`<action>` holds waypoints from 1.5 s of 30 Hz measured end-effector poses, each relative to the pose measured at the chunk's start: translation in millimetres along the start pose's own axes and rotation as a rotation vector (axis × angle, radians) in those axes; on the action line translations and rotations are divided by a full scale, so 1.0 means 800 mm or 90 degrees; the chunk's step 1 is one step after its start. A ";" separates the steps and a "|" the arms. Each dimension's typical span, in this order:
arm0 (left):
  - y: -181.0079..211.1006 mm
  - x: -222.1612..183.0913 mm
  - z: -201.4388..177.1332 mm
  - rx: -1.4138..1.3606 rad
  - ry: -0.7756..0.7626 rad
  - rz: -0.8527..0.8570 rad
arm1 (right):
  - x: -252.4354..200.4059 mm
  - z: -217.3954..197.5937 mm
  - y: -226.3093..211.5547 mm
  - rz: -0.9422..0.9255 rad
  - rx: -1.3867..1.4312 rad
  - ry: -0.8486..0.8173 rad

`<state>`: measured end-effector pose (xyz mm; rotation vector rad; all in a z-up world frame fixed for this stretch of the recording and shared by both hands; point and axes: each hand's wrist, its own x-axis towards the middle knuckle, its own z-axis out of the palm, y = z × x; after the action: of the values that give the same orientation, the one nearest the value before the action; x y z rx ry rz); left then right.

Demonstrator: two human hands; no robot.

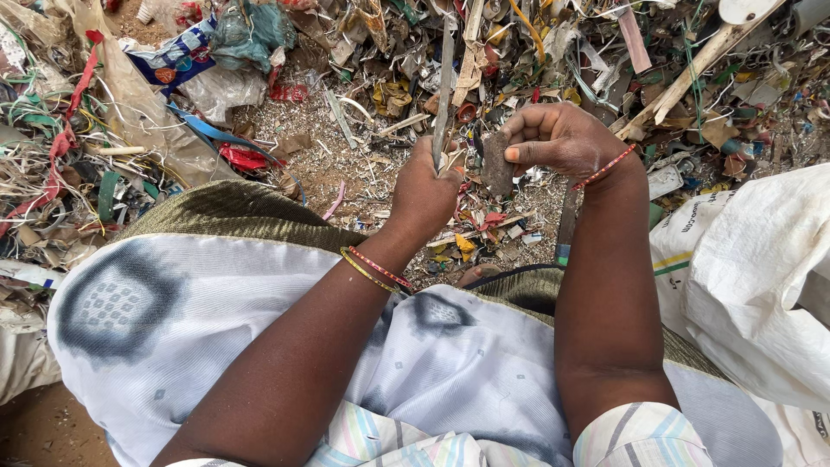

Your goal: The person sorts through a large pile of waste by hand, picking out specific materials like paper, plastic, and small components and placing them into a white bag.

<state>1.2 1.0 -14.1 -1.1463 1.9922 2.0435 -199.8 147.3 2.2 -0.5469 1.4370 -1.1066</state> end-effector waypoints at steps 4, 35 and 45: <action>0.002 -0.001 -0.002 0.018 0.003 -0.011 | 0.007 -0.009 0.018 0.031 -0.079 0.036; 0.002 0.005 0.001 0.039 -0.035 -0.057 | 0.036 0.103 0.286 0.217 -0.735 0.185; -0.037 0.041 0.026 0.160 -0.034 -0.033 | 0.003 0.036 0.163 0.264 0.116 0.413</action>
<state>-16.0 9.5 -58.5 -1.0668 2.0960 1.7193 -138.3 193.4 -106.8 0.2694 1.8646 -1.1031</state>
